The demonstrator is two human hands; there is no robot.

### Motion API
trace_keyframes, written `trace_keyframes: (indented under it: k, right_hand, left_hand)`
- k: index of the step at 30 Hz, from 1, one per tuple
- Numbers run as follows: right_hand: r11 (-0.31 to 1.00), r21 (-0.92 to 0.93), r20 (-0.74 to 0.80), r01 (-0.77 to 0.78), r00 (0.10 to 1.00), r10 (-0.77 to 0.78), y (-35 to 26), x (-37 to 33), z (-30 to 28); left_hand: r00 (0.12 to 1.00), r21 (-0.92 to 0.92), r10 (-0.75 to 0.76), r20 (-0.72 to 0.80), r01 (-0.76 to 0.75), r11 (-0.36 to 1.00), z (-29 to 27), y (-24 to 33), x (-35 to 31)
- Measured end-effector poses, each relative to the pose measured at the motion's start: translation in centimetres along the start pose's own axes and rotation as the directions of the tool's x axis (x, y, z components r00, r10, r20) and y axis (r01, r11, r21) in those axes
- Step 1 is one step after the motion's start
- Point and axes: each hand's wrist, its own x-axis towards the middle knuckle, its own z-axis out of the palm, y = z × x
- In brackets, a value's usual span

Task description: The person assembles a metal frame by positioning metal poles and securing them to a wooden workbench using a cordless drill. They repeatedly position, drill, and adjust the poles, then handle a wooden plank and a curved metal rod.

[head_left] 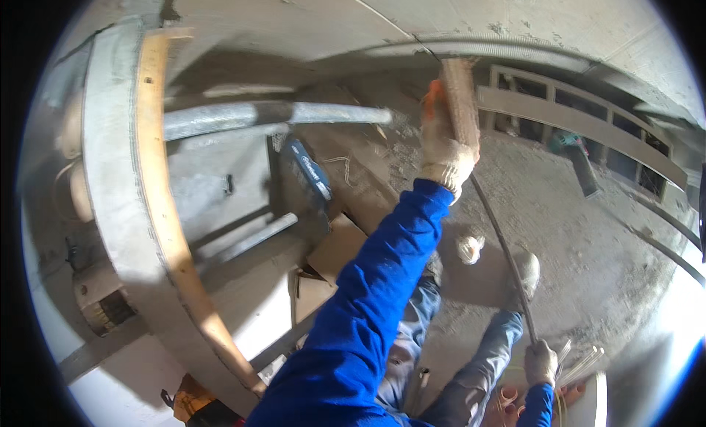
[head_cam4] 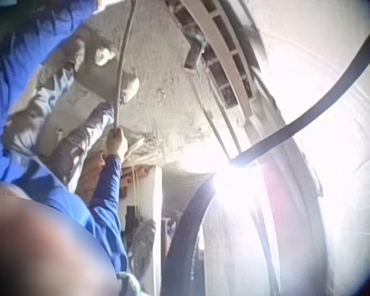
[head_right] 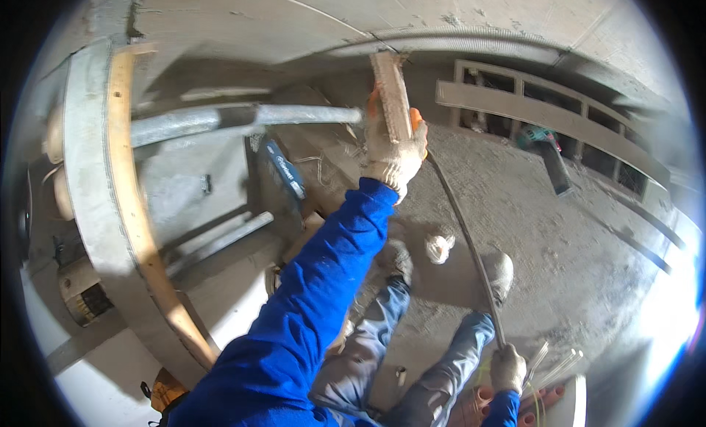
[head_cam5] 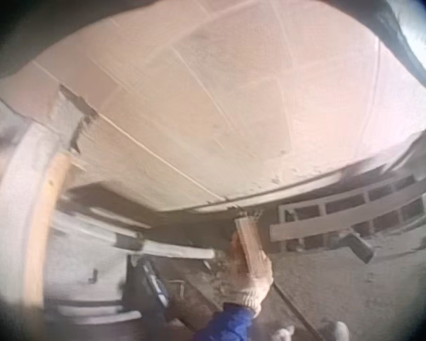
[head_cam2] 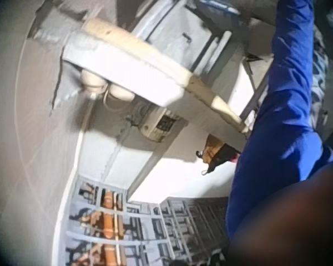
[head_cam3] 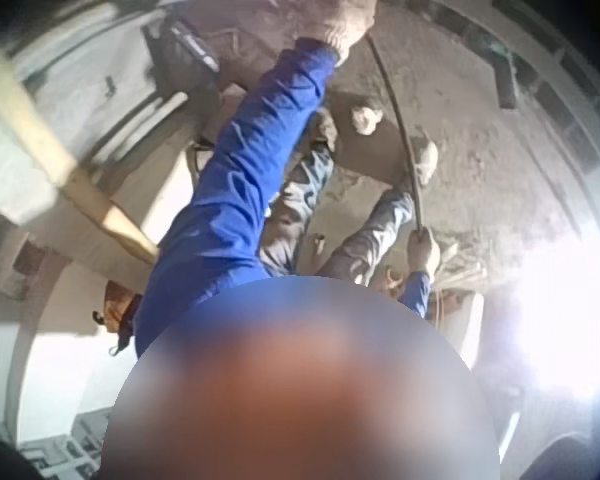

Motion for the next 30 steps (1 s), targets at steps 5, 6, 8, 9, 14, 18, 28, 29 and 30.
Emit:
trace_keyframes:
  k: [5, 6, 8, 9, 14, 18, 28, 29, 30]
  right_hand:
    - [0.988, 0.15, 0.013, 0.023, 1.0, -0.025, 1.1, 0.9, 2.0]
    - [0.983, 0.18, 0.016, 0.025, 0.999, -0.028, 1.4, 1.2, 2.5]
    - [0.982, 0.185, 0.046, -0.026, 0.999, 0.018, 2.1, 1.8, 3.4]
    - [0.981, 0.193, 0.038, 0.001, 0.999, -0.008, 2.4, 2.1, 3.7]
    - [0.976, 0.213, 0.171, -0.047, 0.985, 0.01, 3.2, 2.7, 3.4]
    - [0.988, 0.153, 0.1, -0.016, 0.995, 0.001, 3.1, 2.6, 2.7]
    - [0.984, 0.179, 0.134, 0.022, 0.99, -0.046, 1.0, -0.1, 0.1]
    - [0.98, 0.193, 0.137, 0.045, 0.988, -0.073, 0.9, -0.5, -0.2]
    - [0.977, 0.203, 0.138, 0.064, 0.986, -0.093, 0.9, -0.9, -0.5]
  left_hand:
    - [0.968, 0.368, -0.141, 0.206, 0.057, 0.928, -1.4, -0.1, -4.0]
    - [0.948, 0.599, -0.05, 0.315, -0.157, 0.785, -2.2, 0.4, -5.1]
    - [0.703, 0.706, 0.103, 0.704, -0.676, -0.21, -3.7, 0.6, -7.3]
    - [0.673, 0.655, 0.039, 0.739, -0.702, -0.281, -4.4, 0.1, -8.5]
    - [0.557, 0.445, -0.069, 0.828, -0.727, -0.523, -5.8, -3.2, -12.7]
    - [0.599, 0.44, -0.104, 0.794, -0.684, -0.581, -5.0, -4.7, -15.6]
    - [0.754, 0.699, -0.147, 0.64, -0.651, -0.297, -3.3, -3.2, -23.3]
    - [0.783, 0.763, -0.06, 0.619, -0.618, -0.188, -3.7, -2.0, -24.1]
    - [0.811, 0.81, 0.02, 0.585, -0.582, -0.074, -4.3, -0.7, -25.0]
